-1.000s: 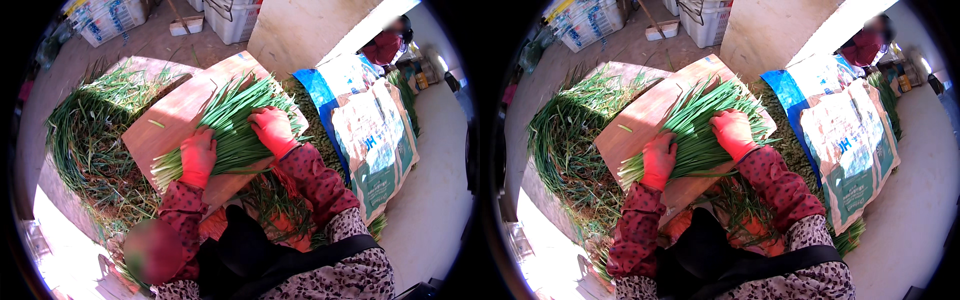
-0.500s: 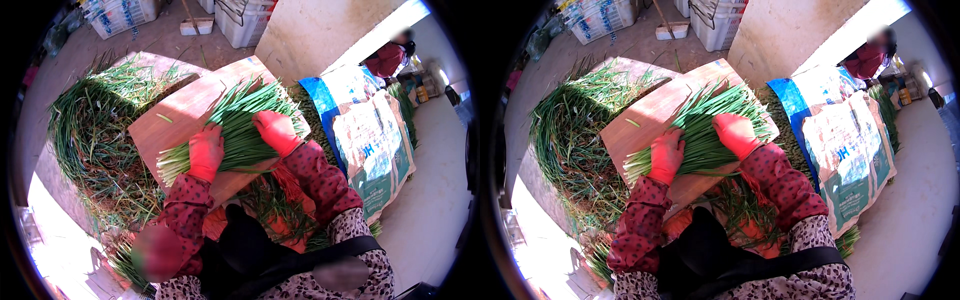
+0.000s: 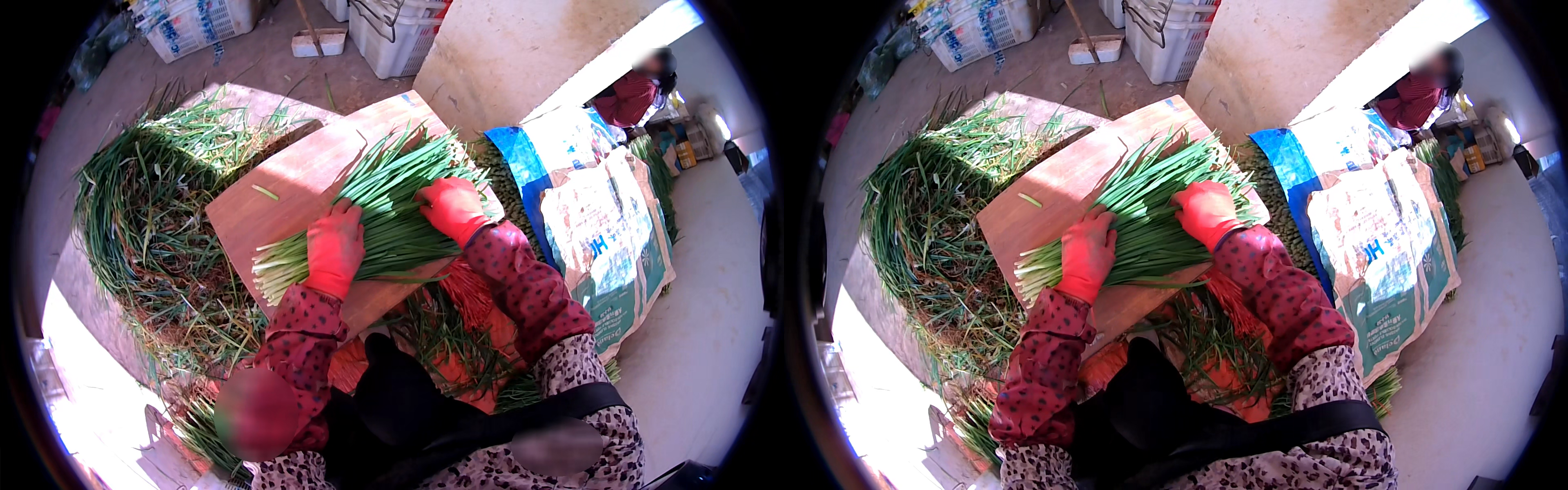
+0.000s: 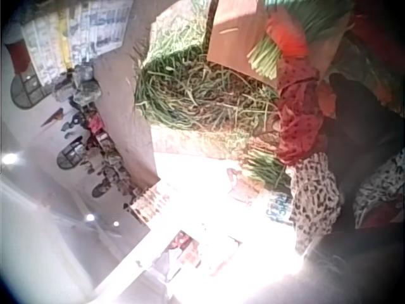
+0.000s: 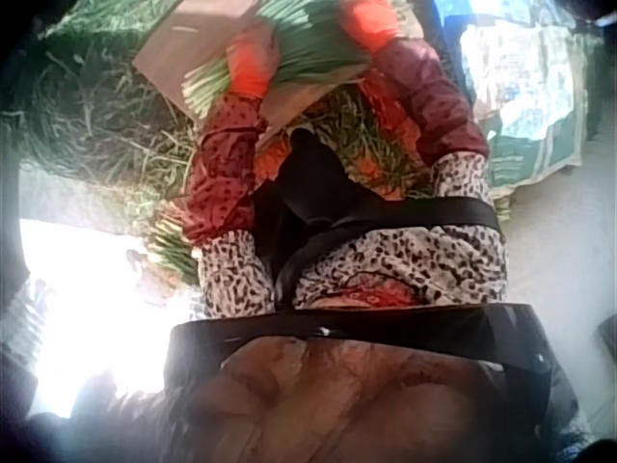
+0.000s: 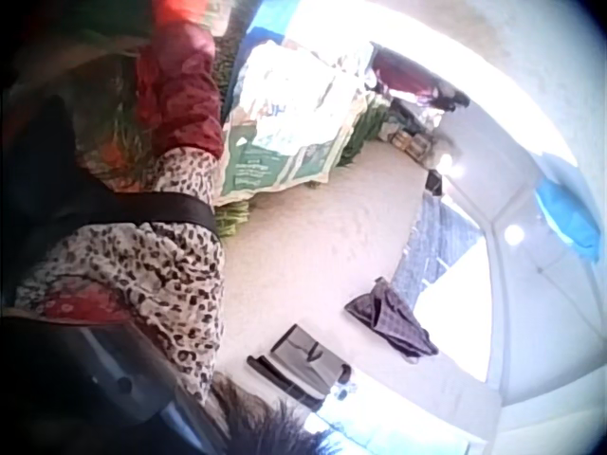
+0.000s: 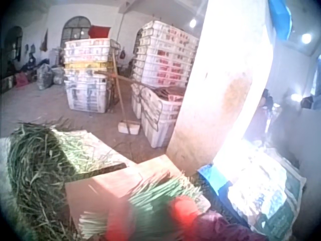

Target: The person sorts through green stalks on the ground, gathers them into a bundle, and then secures the bundle with a red tie.

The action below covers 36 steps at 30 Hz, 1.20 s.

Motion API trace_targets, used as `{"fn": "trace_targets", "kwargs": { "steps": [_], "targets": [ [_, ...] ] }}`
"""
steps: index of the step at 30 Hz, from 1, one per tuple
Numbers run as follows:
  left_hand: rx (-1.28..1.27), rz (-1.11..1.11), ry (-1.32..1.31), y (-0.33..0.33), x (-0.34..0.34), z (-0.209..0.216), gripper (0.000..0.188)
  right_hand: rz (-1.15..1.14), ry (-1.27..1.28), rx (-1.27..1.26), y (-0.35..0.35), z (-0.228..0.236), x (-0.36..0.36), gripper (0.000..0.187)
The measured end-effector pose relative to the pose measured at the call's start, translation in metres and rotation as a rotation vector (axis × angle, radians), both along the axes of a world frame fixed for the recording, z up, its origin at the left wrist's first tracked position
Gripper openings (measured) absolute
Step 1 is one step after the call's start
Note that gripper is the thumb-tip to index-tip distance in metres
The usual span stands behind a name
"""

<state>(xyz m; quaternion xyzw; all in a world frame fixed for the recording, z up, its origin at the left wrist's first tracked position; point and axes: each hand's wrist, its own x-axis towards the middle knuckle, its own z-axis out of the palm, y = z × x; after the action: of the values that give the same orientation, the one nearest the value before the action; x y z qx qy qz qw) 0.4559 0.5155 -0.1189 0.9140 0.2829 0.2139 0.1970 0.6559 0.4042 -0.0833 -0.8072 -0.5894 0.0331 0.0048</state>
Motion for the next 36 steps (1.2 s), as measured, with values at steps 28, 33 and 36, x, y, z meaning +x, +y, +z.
{"fn": "trace_targets", "kwargs": {
  "steps": [28, 33, 36],
  "targets": [
    [0.145, 0.006, 0.298, 0.002, -0.043, 0.004, 0.069, -0.082, 1.884, 0.155, -0.007, 0.015, -0.164, 0.019],
    [-0.205, -0.131, 0.183, 0.011, -0.028, 0.023, 0.07, 0.037, 1.347, -0.476, -0.118, 0.036, -0.097, 0.03],
    [-0.331, 0.054, -0.092, 0.064, -0.056, 0.021, 0.072, -0.065, 0.995, -0.244, -0.125, -0.001, -0.114, 0.038]
  ]
}}
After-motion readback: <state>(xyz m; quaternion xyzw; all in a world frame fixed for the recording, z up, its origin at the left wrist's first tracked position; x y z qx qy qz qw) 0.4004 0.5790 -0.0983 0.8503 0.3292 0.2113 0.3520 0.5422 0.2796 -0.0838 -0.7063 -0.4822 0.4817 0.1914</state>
